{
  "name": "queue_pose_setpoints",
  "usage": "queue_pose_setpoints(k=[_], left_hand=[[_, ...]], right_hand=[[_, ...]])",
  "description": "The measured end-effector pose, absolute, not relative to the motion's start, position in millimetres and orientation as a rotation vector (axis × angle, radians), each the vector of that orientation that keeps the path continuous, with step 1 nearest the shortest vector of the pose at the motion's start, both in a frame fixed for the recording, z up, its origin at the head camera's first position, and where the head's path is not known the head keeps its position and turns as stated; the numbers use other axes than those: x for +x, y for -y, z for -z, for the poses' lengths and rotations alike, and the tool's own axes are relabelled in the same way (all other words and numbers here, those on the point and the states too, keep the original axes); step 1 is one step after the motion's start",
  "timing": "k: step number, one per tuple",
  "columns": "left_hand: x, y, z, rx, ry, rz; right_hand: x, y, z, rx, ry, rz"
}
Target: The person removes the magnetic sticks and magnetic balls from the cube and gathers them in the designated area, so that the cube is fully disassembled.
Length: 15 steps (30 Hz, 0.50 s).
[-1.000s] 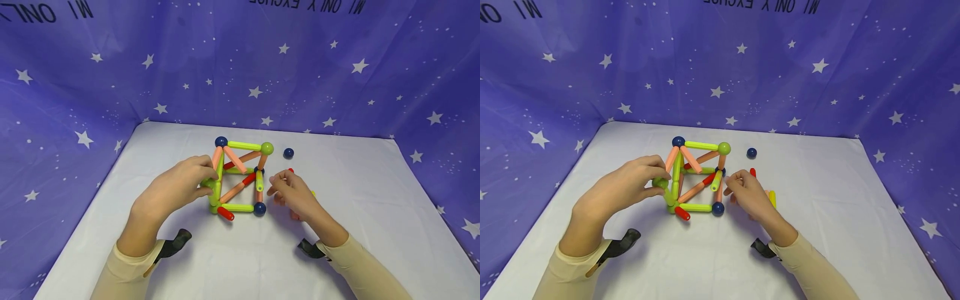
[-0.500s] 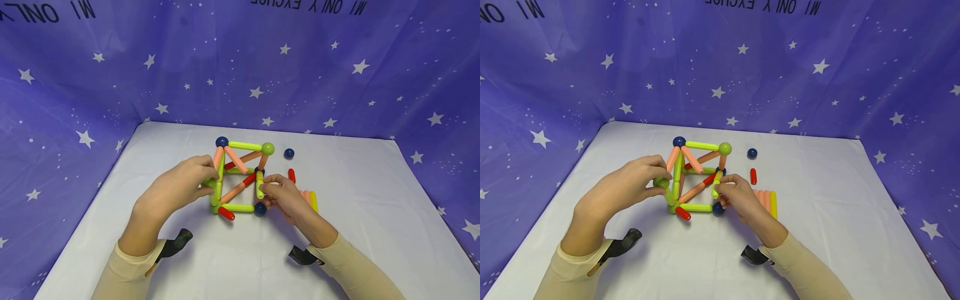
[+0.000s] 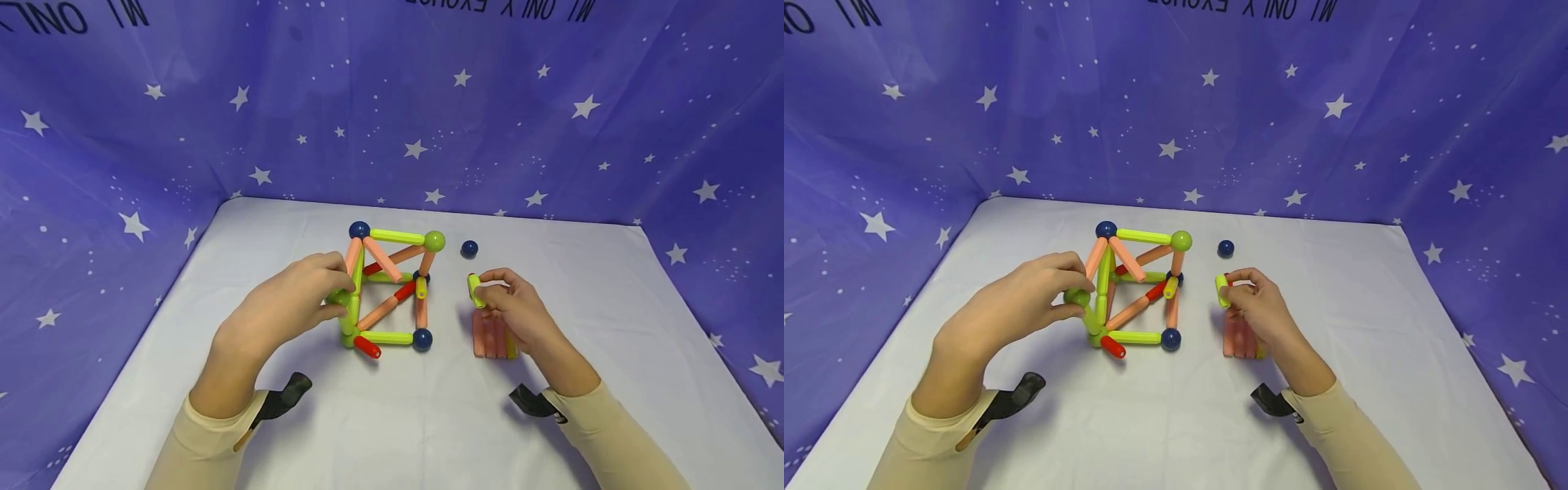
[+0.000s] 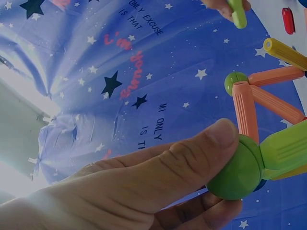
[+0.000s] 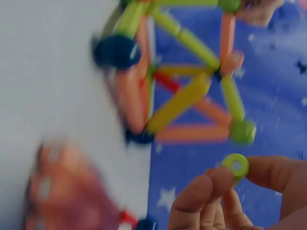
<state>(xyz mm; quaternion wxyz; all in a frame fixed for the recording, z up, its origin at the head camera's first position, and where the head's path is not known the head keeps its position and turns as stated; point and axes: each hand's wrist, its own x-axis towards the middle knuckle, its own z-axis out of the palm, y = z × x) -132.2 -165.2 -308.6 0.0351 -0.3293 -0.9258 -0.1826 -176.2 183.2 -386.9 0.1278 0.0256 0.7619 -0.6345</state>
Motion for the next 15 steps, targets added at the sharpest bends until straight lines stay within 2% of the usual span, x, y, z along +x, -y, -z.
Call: queue_pose_setpoints(k=[8,15], left_hand=[[-131.9,167.4,308.4,-1.002,2.842,0.563],[-132.1,164.6,307.9,-1.006,2.846,0.561]], right_hand=[[-208.7,-218.1,398.4,0.203,-2.533,1.381],[-238.7,-228.0,405.4,0.183,-2.738,0.917]])
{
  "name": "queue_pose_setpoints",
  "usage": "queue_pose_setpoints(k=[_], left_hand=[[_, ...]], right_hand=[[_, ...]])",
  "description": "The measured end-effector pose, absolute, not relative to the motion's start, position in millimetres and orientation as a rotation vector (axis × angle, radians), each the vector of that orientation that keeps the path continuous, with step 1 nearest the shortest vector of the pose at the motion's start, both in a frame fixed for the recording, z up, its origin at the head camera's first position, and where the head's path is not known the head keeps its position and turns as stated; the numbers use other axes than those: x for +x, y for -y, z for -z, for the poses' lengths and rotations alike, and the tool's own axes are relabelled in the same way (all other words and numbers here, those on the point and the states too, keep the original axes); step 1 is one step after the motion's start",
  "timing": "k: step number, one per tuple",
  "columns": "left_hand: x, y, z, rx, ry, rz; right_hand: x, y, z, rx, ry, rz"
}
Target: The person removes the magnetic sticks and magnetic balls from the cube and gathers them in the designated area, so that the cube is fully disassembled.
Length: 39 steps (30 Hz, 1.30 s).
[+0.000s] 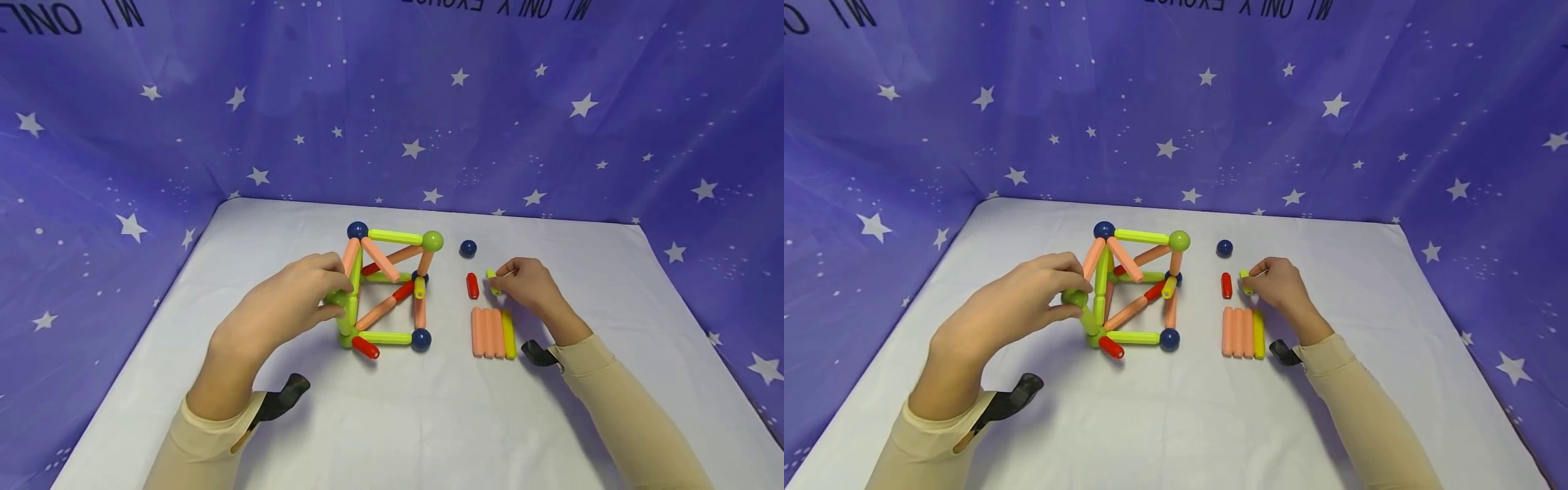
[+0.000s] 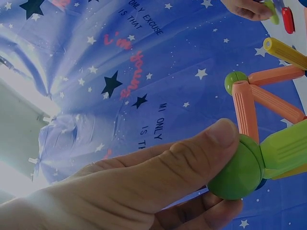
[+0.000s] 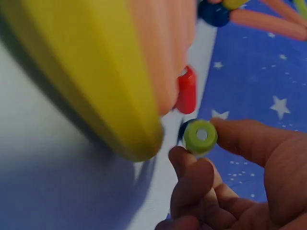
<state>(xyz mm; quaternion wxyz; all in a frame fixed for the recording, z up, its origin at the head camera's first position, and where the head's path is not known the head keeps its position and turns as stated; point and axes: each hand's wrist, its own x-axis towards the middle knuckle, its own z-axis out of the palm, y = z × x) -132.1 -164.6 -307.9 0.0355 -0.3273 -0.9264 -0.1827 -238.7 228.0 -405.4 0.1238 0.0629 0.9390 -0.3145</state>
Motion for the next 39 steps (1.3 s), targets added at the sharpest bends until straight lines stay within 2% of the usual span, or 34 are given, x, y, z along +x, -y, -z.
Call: queue_pose_setpoints(k=[10,23,31,39], left_hand=[[-132.3,160.8,303.9,-1.005,2.841,0.535],[-133.3,162.2,303.6,-1.016,2.866,0.531],[-132.4,164.6,304.7,-1.005,2.864,0.535],[-132.0,166.3,307.3,-0.993,2.880,0.534]], right_hand=[[-254.8,-225.7,408.9,0.177,-2.671,0.835],[-248.1,-221.4,395.9,0.122,-2.721,0.813],[-221.0,-166.2,379.5,-0.003,-2.517,1.175],[-207.1,-118.6,394.5,0.213,-1.939,1.648]])
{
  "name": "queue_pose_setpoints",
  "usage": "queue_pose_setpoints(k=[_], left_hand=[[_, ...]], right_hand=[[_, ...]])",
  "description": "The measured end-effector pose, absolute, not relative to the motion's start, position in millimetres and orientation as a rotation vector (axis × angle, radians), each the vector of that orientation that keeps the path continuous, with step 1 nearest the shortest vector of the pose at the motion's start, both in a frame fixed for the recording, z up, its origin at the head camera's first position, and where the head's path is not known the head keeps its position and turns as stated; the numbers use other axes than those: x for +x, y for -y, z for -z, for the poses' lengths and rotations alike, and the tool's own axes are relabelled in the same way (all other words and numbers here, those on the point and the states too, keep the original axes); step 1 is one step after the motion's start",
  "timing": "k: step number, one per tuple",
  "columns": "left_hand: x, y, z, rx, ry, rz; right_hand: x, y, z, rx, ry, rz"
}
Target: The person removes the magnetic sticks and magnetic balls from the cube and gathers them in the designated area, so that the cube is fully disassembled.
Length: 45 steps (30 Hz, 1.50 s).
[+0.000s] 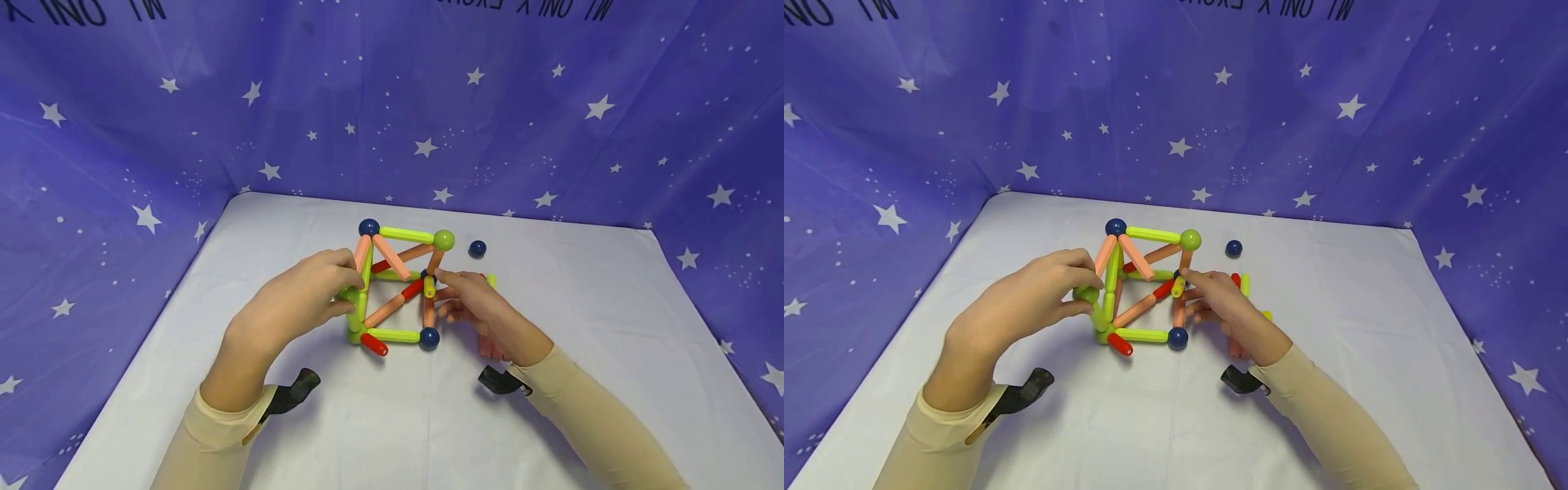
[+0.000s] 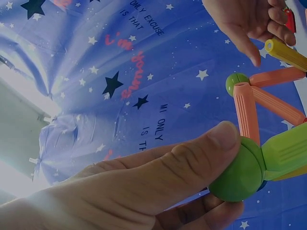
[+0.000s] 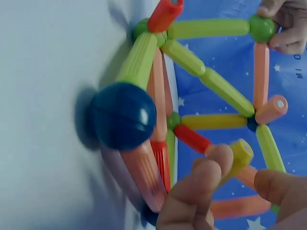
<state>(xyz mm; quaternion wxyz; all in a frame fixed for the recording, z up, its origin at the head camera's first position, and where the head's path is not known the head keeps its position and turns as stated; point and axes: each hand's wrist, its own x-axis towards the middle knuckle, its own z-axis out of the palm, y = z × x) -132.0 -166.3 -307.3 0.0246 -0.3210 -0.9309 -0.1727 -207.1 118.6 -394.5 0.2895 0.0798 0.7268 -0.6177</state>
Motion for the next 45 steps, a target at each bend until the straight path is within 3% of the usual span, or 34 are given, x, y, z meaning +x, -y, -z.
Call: queue_pose_setpoints(k=[21,35,45], left_hand=[[-132.9,164.2,306.8,-0.994,2.883,0.535],[-132.2,165.1,307.9,-0.988,2.872,0.538],[-132.2,162.4,309.0,-0.992,2.858,0.517]], right_hand=[[-191.9,-120.3,410.7,0.117,-1.972,1.613],[-167.1,-207.0,399.9,0.126,-2.337,1.566],[-152.5,-269.5,416.5,0.202,-2.433,1.489]])
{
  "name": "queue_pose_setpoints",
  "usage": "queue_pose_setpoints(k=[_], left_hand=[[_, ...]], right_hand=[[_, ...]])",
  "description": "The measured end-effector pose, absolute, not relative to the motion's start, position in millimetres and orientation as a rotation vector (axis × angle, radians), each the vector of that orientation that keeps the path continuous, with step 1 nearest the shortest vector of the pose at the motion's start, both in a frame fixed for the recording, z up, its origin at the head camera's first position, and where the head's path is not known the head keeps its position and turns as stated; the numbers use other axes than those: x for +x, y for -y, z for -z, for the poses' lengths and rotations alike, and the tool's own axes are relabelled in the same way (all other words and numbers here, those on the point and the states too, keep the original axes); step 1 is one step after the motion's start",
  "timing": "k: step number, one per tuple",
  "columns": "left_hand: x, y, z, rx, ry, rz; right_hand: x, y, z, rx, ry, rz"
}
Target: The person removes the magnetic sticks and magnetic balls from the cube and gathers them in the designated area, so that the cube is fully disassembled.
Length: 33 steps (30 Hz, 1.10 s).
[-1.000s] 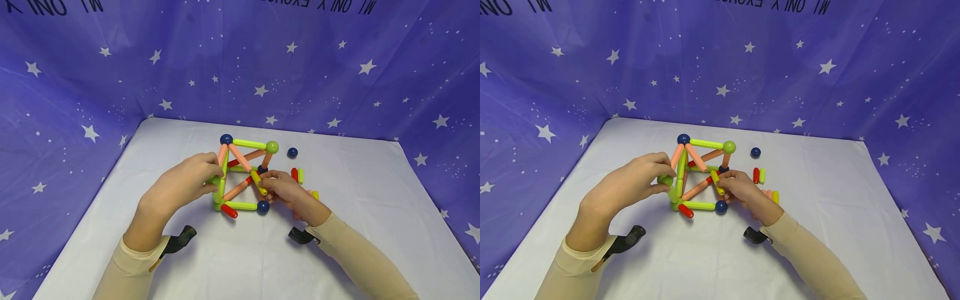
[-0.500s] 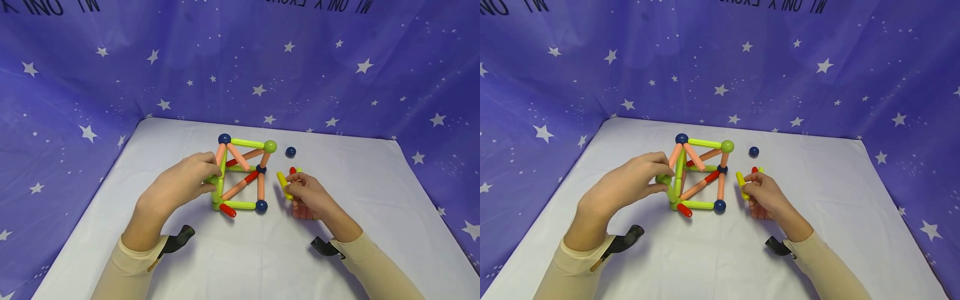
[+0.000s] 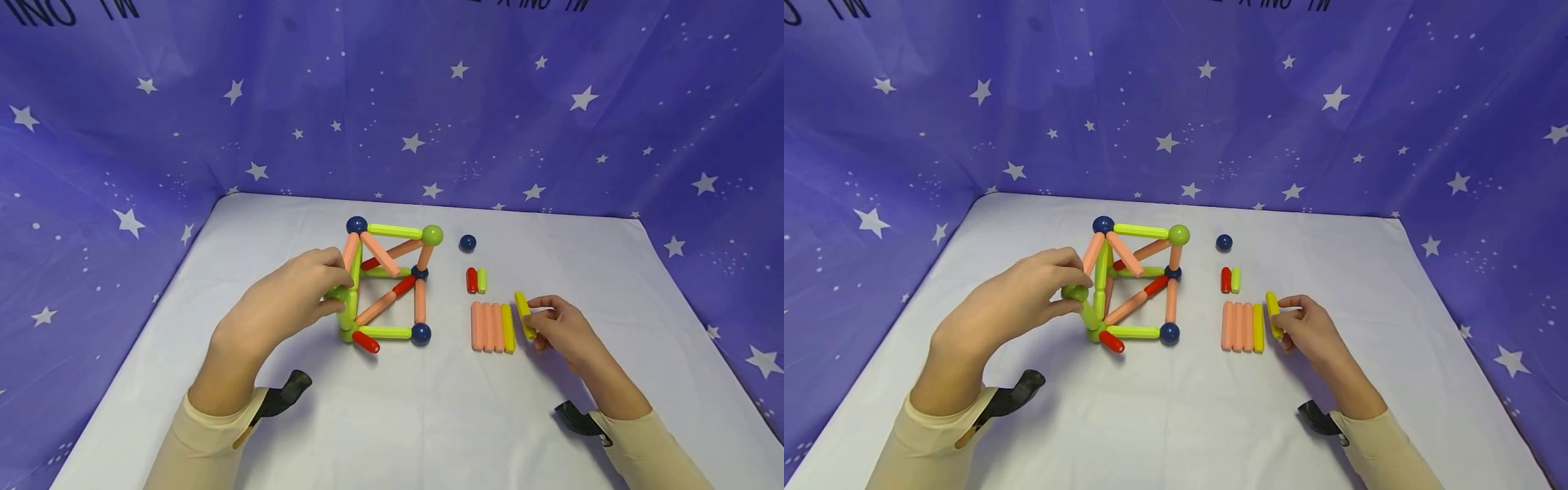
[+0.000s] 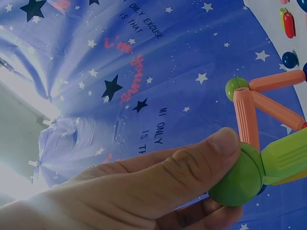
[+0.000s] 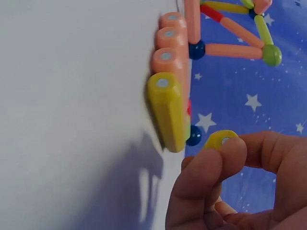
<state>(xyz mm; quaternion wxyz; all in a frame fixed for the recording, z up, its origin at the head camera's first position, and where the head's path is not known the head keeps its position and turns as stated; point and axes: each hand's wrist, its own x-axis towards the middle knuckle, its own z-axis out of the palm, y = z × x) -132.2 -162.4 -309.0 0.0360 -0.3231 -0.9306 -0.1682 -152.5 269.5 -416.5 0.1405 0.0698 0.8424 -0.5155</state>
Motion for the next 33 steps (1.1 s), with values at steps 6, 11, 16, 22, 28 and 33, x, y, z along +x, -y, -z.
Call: queue_pose_setpoints(k=[6,11,16,22,28,33], left_hand=[[-131.7,163.2,309.5,-0.980,2.860,0.514],[-130.9,163.1,309.3,-0.975,2.865,0.504],[-131.2,162.0,308.5,-0.987,2.869,0.496],[-133.0,160.8,307.0,-0.988,2.869,0.498],[-134.5,162.2,307.3,-0.996,2.864,0.515],[-133.3,162.1,308.5,-0.980,2.878,0.514]], right_hand=[[-149.3,-274.4,421.6,0.214,-2.449,1.418],[-150.3,-270.1,424.8,0.186,-2.438,1.333],[-152.2,-267.1,423.3,0.174,-2.460,1.247],[-158.1,-262.5,408.9,0.152,-2.717,0.826],[-165.0,-241.1,392.2,0.041,-2.857,0.718],[-170.7,-211.3,386.5,-0.065,-2.888,0.760]])
